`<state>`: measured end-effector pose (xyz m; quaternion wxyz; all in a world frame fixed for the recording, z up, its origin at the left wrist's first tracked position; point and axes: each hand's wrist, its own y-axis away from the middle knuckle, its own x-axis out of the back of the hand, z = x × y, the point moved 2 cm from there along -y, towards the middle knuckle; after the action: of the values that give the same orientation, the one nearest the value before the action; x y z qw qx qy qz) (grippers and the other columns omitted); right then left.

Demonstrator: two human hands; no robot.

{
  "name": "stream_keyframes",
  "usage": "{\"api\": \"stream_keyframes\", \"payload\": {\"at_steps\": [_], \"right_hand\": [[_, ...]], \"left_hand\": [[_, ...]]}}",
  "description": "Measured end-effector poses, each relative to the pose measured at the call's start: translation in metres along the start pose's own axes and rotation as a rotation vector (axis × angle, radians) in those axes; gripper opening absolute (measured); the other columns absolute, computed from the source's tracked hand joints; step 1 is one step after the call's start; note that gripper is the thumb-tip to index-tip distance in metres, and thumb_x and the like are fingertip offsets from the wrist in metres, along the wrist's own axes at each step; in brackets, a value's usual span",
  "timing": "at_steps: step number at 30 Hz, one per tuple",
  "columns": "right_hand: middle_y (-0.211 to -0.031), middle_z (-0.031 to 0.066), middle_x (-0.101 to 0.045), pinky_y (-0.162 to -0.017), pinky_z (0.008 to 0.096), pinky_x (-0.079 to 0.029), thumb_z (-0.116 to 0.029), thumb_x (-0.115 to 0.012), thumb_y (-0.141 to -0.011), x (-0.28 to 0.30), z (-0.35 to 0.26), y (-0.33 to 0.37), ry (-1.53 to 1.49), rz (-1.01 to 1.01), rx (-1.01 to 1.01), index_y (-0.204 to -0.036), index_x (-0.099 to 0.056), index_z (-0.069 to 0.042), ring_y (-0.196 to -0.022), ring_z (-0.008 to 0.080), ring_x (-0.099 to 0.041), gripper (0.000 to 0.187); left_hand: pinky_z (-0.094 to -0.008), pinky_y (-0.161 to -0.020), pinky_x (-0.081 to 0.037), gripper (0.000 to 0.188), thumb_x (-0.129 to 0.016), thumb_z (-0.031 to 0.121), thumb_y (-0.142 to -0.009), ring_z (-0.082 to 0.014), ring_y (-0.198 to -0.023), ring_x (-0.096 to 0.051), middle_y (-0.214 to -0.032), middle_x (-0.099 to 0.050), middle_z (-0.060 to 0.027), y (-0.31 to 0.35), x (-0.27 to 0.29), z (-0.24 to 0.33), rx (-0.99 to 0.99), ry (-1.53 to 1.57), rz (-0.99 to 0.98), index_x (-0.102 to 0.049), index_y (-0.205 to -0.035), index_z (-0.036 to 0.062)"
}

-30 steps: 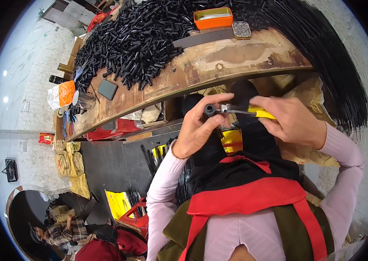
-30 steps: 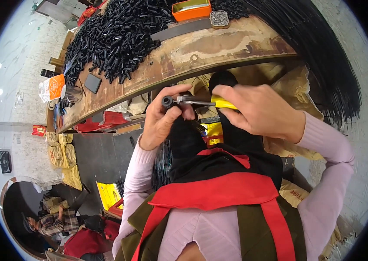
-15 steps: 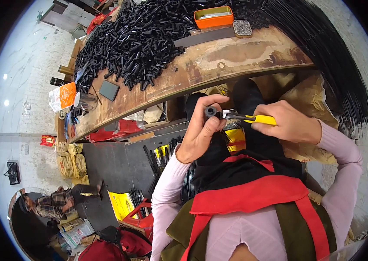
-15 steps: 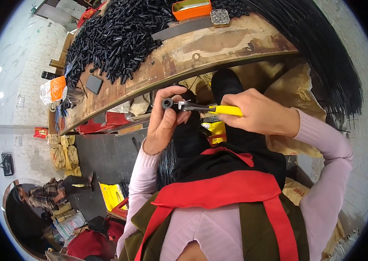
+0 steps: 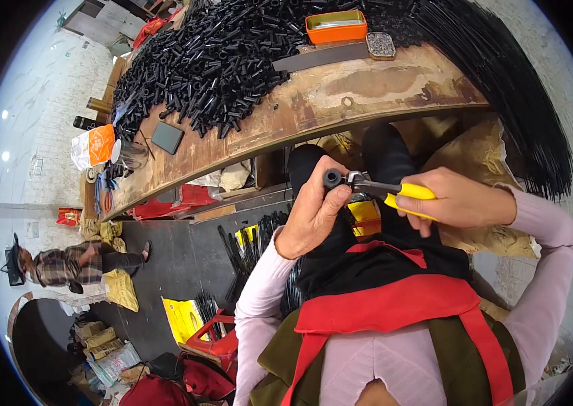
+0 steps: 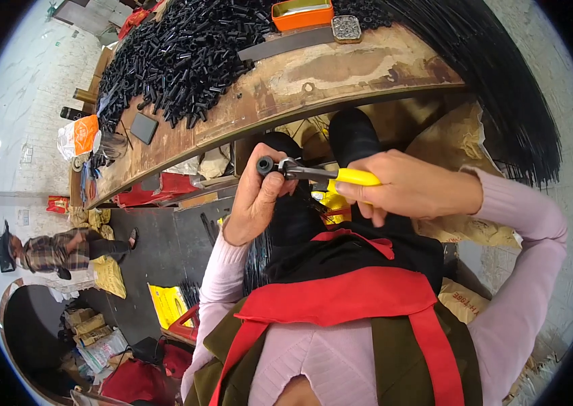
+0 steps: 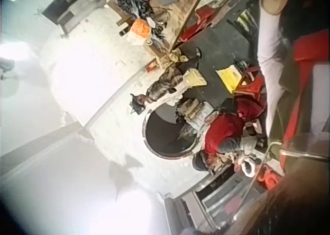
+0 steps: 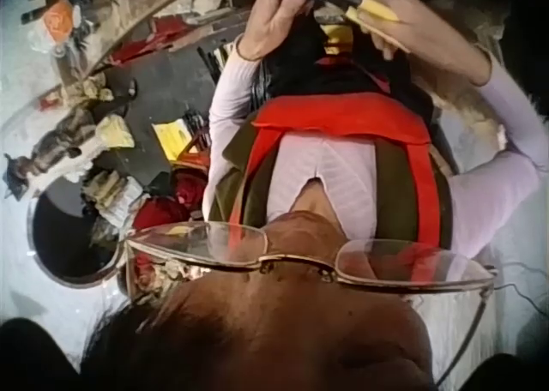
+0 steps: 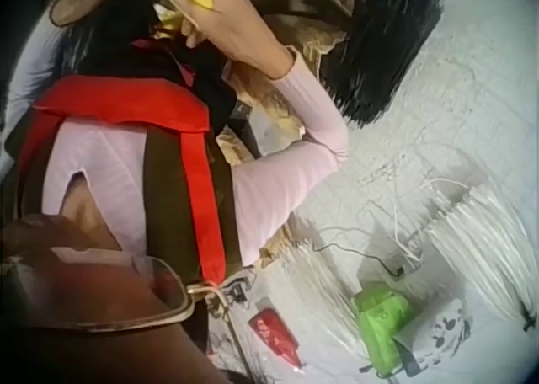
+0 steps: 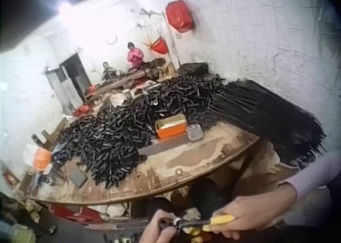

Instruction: Assembling and trimming thin rods at a factory production workstation.

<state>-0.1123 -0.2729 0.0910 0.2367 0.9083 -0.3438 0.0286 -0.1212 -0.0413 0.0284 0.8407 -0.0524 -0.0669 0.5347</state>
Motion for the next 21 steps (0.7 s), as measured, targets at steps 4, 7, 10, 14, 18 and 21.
{"api": "stream_keyframes", "payload": {"at_steps": [4,7,10,14,18,21], "right_hand": [[-0.070,0.0035,-0.058,-0.058,0.0250,-0.047,-0.027,-0.053,-0.100,-0.001,0.014,-0.010,-0.012,-0.086,-0.154,-0.090,-0.060,0.002,-0.061,0.0085,-0.054,0.032],[-0.071,0.0055,-0.060,-0.059,0.0282,-0.047,-0.025,-0.060,-0.097,0.010,0.015,-0.021,0.014,-0.091,-0.098,-0.093,-0.060,0.001,-0.062,0.0138,-0.057,0.027],[-0.081,0.0147,-0.063,-0.066,0.0375,-0.049,-0.015,-0.063,-0.089,0.041,0.031,-0.053,0.488,0.235,0.364,-0.097,-0.059,0.001,-0.073,0.0330,-0.062,0.018],[-0.087,0.0147,-0.064,-0.070,0.0405,-0.049,-0.008,-0.064,-0.079,0.149,0.070,-0.124,0.809,0.769,0.525,-0.099,-0.061,-0.003,-0.083,0.0355,-0.062,0.021],[-0.086,0.0135,-0.066,-0.070,0.0447,-0.052,-0.011,-0.058,-0.082,0.214,0.066,-0.164,1.068,0.802,0.314,-0.096,-0.063,-0.004,-0.081,0.0333,-0.066,0.016],[-0.087,0.0129,-0.067,-0.070,0.0445,-0.053,-0.010,-0.058,-0.081,0.229,0.070,-0.186,1.153,0.819,0.318,-0.095,-0.063,-0.004,-0.082,0.0326,-0.066,0.016]], "left_hand": [[-0.0236,-0.064,-0.035,0.031,-0.050,0.032,-0.102,-0.0089,-0.070,-0.039,-0.081,-0.047,-0.0039,-0.001,-0.002,-0.010,-0.008,0.003,-0.014,-0.042,-0.103,0.0026],[-0.0235,-0.062,-0.035,0.027,-0.047,0.028,-0.103,-0.0088,-0.069,-0.040,-0.081,-0.050,-0.0051,-0.006,0.001,-0.012,0.052,0.051,0.011,-0.043,-0.105,0.0018],[-0.0250,-0.059,-0.036,0.030,-0.044,0.028,-0.104,-0.0089,-0.064,-0.040,-0.077,-0.050,-0.0034,-0.027,0.016,-0.020,0.021,0.049,0.231,-0.045,-0.116,0.0013],[-0.0277,-0.055,-0.034,0.035,-0.037,0.031,-0.106,-0.0091,-0.058,-0.033,-0.072,-0.036,0.0013,-0.053,0.041,-0.029,-0.055,0.220,0.430,-0.045,-0.124,0.0024],[-0.0262,-0.061,-0.035,0.057,-0.040,0.041,-0.104,-0.0092,-0.065,-0.035,-0.073,-0.035,0.0015,-0.065,0.024,-0.039,-0.041,0.167,0.327,-0.036,-0.138,-0.0040],[-0.0245,-0.062,-0.034,0.053,-0.039,0.039,-0.105,-0.0095,-0.065,-0.036,-0.073,-0.037,0.0008,-0.073,0.024,-0.051,-0.026,0.149,0.254,-0.039,-0.137,-0.0041]]}}
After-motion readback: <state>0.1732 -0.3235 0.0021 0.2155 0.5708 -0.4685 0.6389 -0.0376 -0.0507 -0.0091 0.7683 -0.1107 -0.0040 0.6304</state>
